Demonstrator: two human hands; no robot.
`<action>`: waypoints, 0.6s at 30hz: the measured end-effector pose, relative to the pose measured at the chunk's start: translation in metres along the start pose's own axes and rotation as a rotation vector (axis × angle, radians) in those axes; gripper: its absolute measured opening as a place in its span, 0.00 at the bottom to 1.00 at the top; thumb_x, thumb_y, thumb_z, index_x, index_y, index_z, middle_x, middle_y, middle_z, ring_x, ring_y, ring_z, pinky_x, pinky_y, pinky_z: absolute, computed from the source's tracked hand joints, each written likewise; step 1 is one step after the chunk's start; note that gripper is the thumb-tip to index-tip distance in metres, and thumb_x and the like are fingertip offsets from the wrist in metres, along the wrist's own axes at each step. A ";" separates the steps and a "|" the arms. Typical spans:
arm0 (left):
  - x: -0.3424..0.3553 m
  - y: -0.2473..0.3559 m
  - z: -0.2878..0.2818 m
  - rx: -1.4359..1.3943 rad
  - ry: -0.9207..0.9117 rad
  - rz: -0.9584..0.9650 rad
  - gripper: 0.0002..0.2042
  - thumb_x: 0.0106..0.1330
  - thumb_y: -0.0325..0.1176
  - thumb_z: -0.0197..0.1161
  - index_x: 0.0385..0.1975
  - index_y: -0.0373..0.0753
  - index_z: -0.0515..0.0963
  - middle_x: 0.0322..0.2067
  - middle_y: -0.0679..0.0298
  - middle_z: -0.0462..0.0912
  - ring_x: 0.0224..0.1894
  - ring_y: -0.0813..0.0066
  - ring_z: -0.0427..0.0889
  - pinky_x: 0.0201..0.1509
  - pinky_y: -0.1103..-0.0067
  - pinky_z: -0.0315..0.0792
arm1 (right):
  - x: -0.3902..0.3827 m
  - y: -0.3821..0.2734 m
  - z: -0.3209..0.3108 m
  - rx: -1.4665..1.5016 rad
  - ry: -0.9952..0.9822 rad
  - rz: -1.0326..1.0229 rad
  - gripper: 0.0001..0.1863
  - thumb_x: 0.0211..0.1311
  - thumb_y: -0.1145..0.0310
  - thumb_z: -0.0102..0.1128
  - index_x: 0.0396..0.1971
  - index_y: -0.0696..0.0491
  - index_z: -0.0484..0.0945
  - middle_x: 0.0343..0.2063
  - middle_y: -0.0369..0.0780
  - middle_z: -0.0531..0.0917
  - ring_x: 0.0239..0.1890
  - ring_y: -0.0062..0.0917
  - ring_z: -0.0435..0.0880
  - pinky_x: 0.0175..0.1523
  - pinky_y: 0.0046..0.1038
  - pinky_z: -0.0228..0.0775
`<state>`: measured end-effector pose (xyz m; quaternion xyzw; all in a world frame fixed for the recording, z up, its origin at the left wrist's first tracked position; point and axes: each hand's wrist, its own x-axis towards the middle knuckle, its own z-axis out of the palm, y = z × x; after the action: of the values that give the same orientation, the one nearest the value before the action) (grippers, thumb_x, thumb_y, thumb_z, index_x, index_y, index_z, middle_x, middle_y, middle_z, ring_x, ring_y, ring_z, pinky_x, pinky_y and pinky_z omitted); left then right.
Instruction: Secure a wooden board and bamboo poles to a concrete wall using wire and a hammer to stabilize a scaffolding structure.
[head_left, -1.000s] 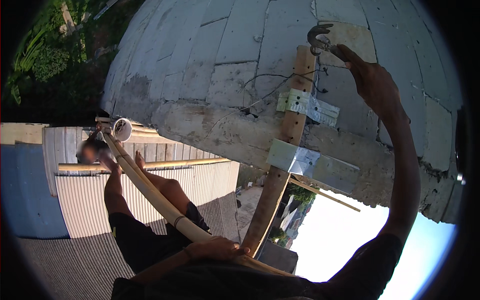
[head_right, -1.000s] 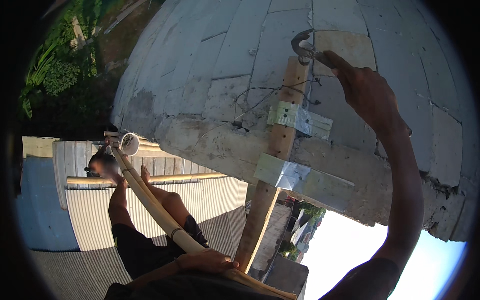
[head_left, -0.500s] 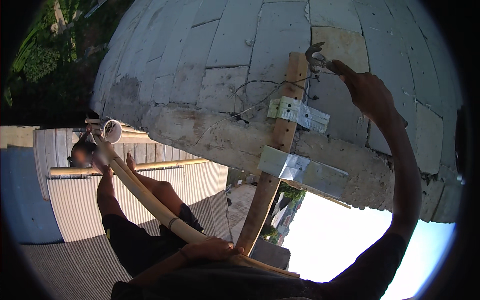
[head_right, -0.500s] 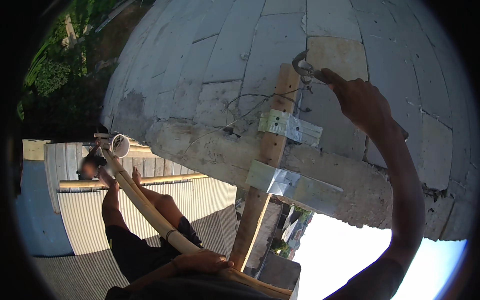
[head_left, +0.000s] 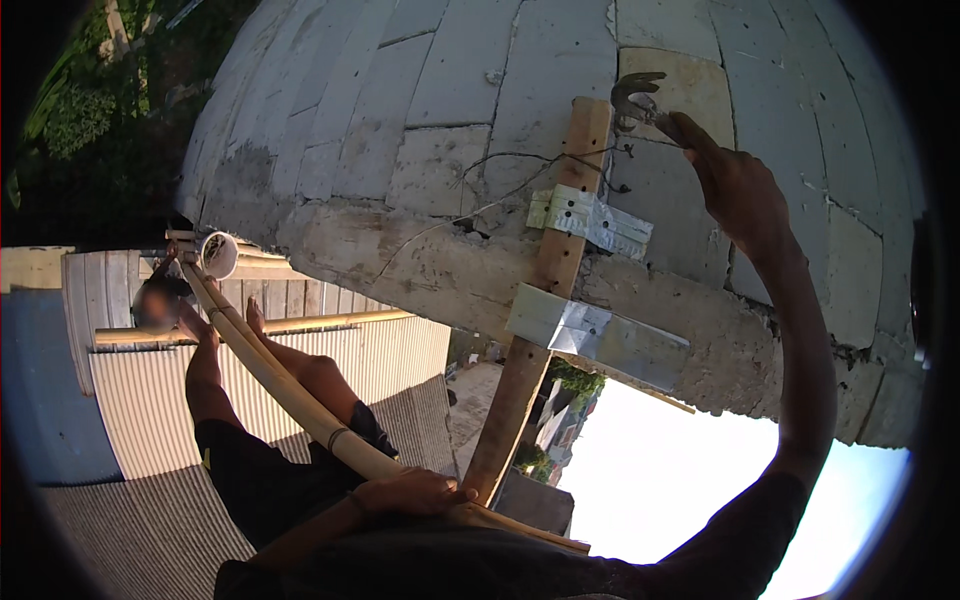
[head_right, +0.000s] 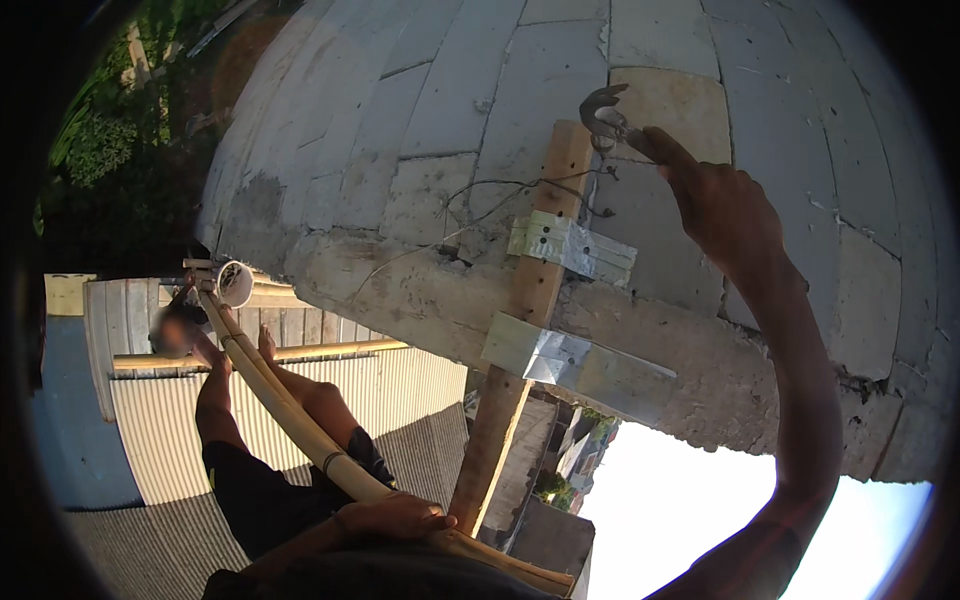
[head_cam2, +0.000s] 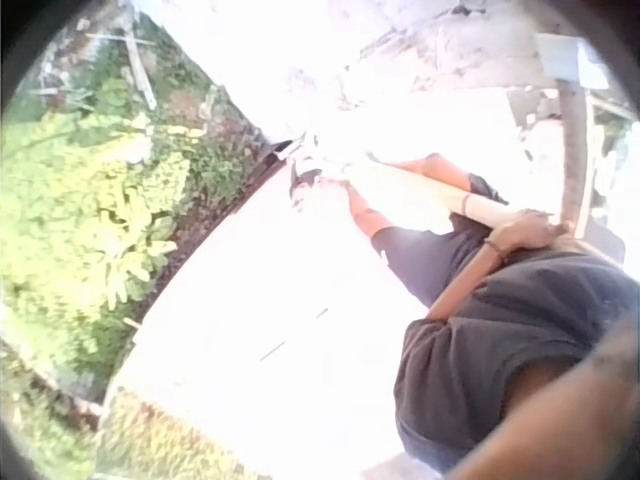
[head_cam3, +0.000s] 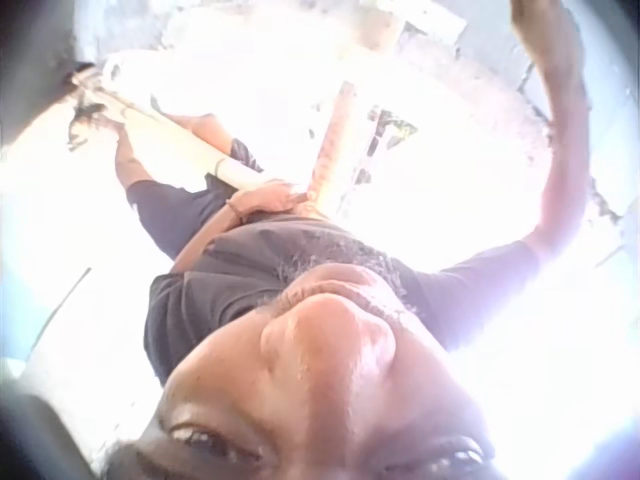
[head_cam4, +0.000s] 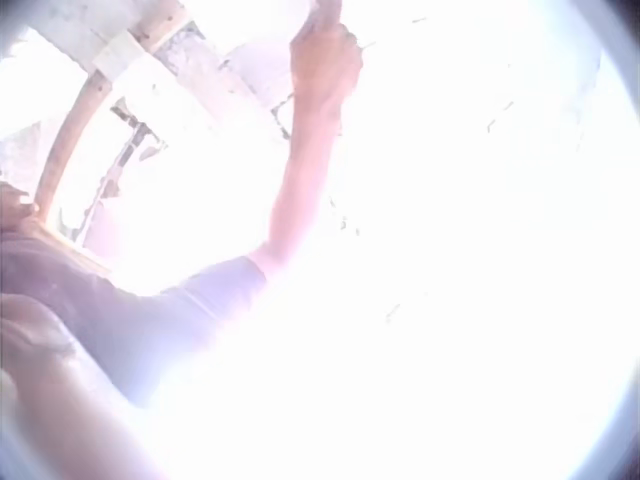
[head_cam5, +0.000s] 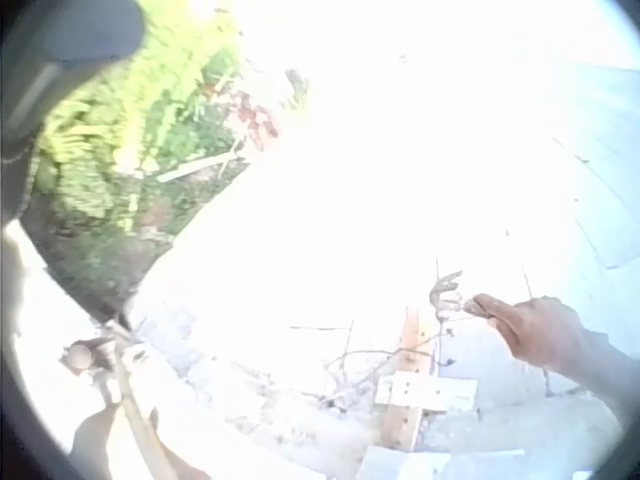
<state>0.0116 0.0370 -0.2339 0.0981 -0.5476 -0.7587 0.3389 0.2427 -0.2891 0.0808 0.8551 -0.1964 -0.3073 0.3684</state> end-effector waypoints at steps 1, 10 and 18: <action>0.000 0.001 -0.001 0.017 0.018 -0.012 0.44 0.66 0.75 0.22 0.27 0.36 0.73 0.28 0.54 0.80 0.37 0.55 0.82 0.49 0.59 0.69 | 0.000 0.001 -0.001 -0.112 -0.139 0.036 0.21 0.75 0.60 0.47 0.65 0.36 0.64 0.19 0.45 0.81 0.24 0.40 0.84 0.35 0.45 0.76; -0.001 -0.001 0.002 -0.002 -0.004 -0.050 0.45 0.67 0.73 0.24 0.28 0.33 0.76 0.33 0.50 0.83 0.41 0.52 0.83 0.51 0.60 0.70 | -0.003 0.001 0.011 -0.234 -0.142 0.032 0.23 0.75 0.60 0.46 0.67 0.37 0.62 0.22 0.45 0.82 0.27 0.41 0.86 0.35 0.45 0.77; 0.001 -0.002 0.004 0.003 -0.002 -0.063 0.46 0.66 0.75 0.22 0.32 0.35 0.76 0.32 0.50 0.81 0.41 0.51 0.82 0.53 0.59 0.69 | -0.006 0.001 0.018 -0.177 -0.198 0.051 0.23 0.74 0.61 0.49 0.66 0.36 0.63 0.23 0.47 0.82 0.27 0.43 0.85 0.33 0.46 0.76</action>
<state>0.0082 0.0399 -0.2337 0.1150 -0.5456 -0.7683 0.3143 0.2262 -0.2954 0.0741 0.7795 -0.2255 -0.3971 0.4288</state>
